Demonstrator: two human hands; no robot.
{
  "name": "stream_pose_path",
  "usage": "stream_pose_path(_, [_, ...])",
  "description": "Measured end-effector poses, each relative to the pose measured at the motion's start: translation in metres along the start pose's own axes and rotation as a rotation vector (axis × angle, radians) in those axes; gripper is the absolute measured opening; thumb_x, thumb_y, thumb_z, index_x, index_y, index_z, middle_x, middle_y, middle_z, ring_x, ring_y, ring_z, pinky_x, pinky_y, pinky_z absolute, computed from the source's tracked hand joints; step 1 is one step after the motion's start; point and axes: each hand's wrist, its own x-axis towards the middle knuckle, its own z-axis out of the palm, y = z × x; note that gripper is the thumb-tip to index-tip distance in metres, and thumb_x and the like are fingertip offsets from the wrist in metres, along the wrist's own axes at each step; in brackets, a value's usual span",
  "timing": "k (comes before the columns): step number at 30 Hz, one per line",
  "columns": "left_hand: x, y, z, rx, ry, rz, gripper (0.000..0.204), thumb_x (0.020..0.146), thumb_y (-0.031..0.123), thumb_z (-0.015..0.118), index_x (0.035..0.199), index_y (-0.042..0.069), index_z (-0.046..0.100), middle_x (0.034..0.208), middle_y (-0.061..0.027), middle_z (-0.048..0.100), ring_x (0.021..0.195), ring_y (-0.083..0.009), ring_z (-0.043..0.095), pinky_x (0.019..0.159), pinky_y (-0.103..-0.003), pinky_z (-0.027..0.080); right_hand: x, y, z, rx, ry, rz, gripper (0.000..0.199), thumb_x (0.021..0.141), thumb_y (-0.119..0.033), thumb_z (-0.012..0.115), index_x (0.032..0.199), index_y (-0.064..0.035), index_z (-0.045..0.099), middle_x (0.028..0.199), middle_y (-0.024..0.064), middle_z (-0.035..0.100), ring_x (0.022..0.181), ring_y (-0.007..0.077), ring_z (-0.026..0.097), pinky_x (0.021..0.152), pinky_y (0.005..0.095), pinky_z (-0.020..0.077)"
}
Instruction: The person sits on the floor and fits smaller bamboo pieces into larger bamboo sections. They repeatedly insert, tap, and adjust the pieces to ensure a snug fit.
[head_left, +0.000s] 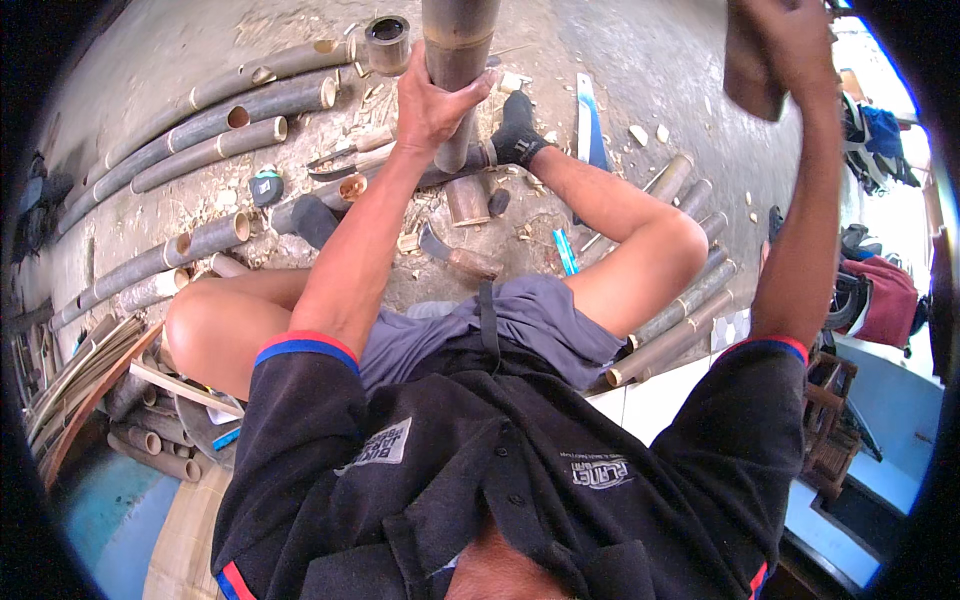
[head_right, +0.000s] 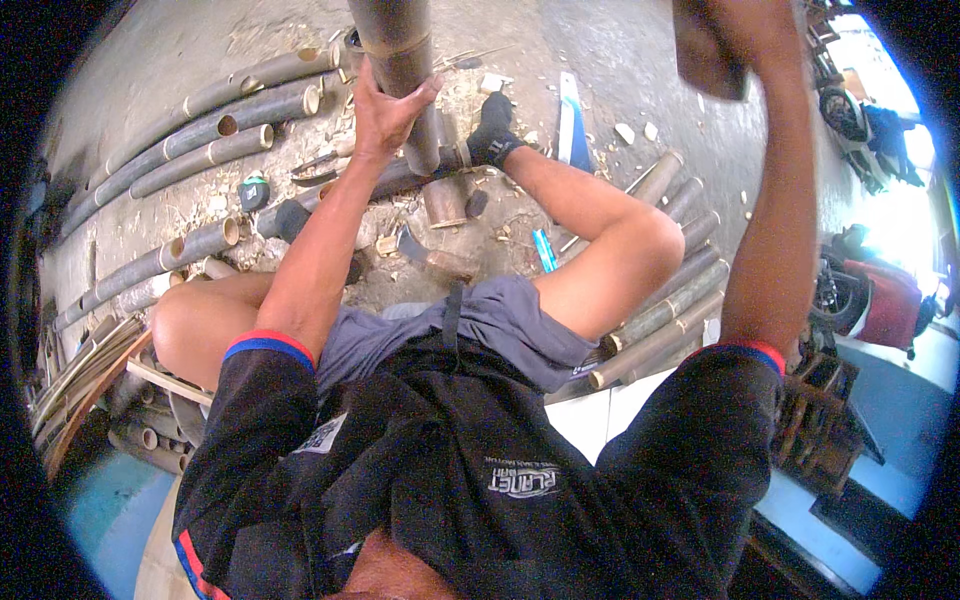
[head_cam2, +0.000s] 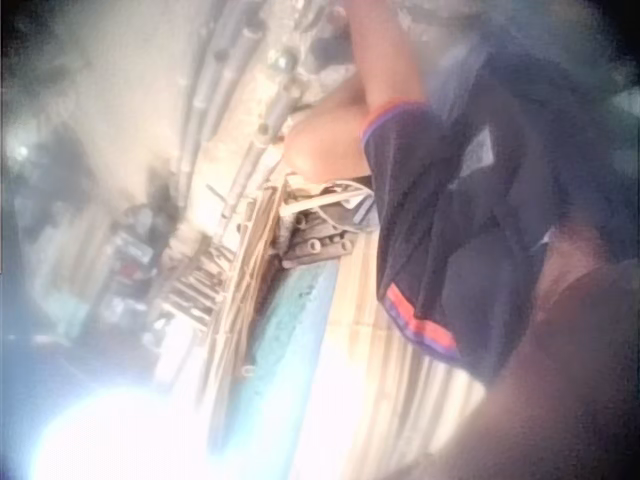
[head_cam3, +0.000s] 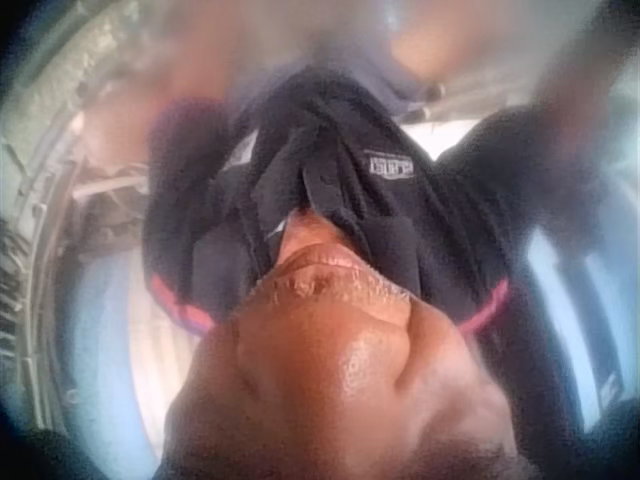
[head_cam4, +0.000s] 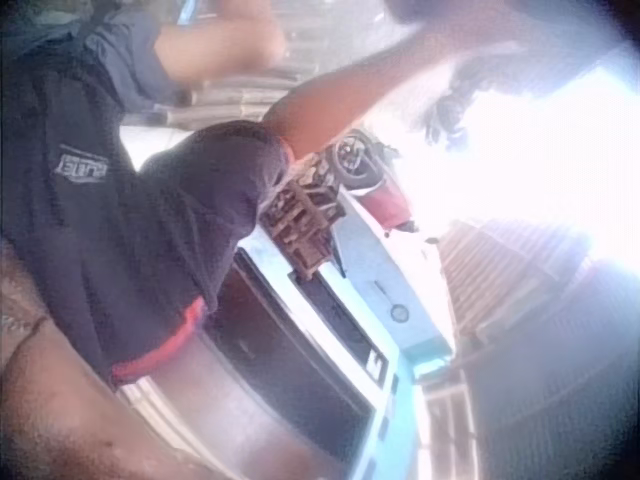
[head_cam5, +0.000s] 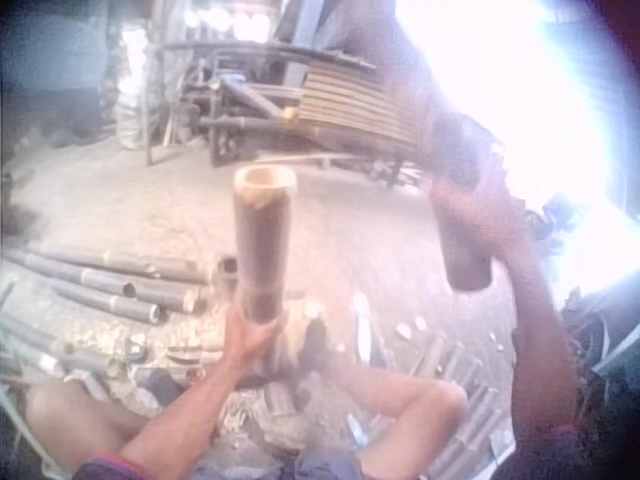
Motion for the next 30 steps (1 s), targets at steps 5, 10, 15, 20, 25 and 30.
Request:
stream_pose_path(5, [-0.004,0.010,-0.003,0.062,-0.028,-0.098,0.069,0.073,0.032,0.092,0.124,0.000,0.057,0.113,-0.0155,0.073,0.102,-0.0216,0.070,0.092,-0.037,0.055,-0.113,0.086,0.066,-0.139,-0.750,0.260,0.092,0.075,-0.046,0.077,0.152,-0.0094,0.044,0.115,0.0297,0.070,0.108,0.0424,0.069,0.095,0.0485,0.0535])
stream_pose_path(10, [-0.015,0.005,0.002,-0.003,-0.045,-0.128,0.071,0.073,0.028,0.093,0.127,0.000,0.056,0.113,-0.0151,0.073,0.103,-0.0221,0.070,0.093,-0.037,0.055,-0.260,0.136,0.094,-0.132,-1.054,0.499,0.077,0.079,-0.049,0.073,0.143,-0.0129,0.049,0.106,0.0291,0.071,0.103,0.0465,0.068,0.088,0.0549,0.0540])
stream_pose_path(15, [-0.025,-0.004,0.006,0.019,-0.011,-0.135,0.067,0.073,0.027,0.093,0.123,0.001,0.058,0.109,-0.0136,0.073,0.099,-0.0218,0.070,0.089,-0.037,0.055,-0.355,0.098,0.127,-0.013,-1.104,0.696,0.086,0.078,-0.052,0.075,0.146,-0.0088,0.045,0.113,0.0282,0.068,0.108,0.0439,0.066,0.092,0.0539,0.0529])
stream_pose_path(20, [-0.032,0.007,0.005,0.086,-0.005,-0.161,0.061,0.072,0.026,0.093,0.116,0.000,0.061,0.103,-0.0117,0.074,0.092,-0.0194,0.070,0.084,-0.036,0.056,-0.385,0.070,0.139,0.069,-1.070,0.774,0.095,0.077,-0.055,0.078,0.149,-0.0046,0.040,0.120,0.0273,0.065,0.113,0.0412,0.064,0.096,0.0528,0.0517])
stream_pose_path(25, [-0.048,0.009,0.000,0.011,-0.033,-0.228,0.053,0.068,0.022,0.091,0.110,0.000,0.066,0.097,-0.0075,0.074,0.085,-0.0163,0.069,0.077,-0.034,0.057,-0.336,0.111,0.087,0.102,-0.887,0.751,0.105,0.076,-0.057,0.080,0.152,-0.0005,0.036,0.127,0.0263,0.062,0.118,0.0386,0.062,0.101,0.0518,0.0505])
stream_pose_path(30, [-0.047,0.036,0.000,-0.156,-0.050,-0.172,0.055,0.063,0.028,0.093,0.105,0.000,0.073,0.100,-0.0087,0.077,0.092,-0.0164,0.072,0.086,-0.035,0.056,-0.178,0.018,0.023,1.034,-0.143,0.411,0.114,0.075,-0.060,0.082,0.156,0.0036,0.031,0.134,0.0254,0.059,0.123,0.0360,0.061,0.105,0.0508,0.0493])
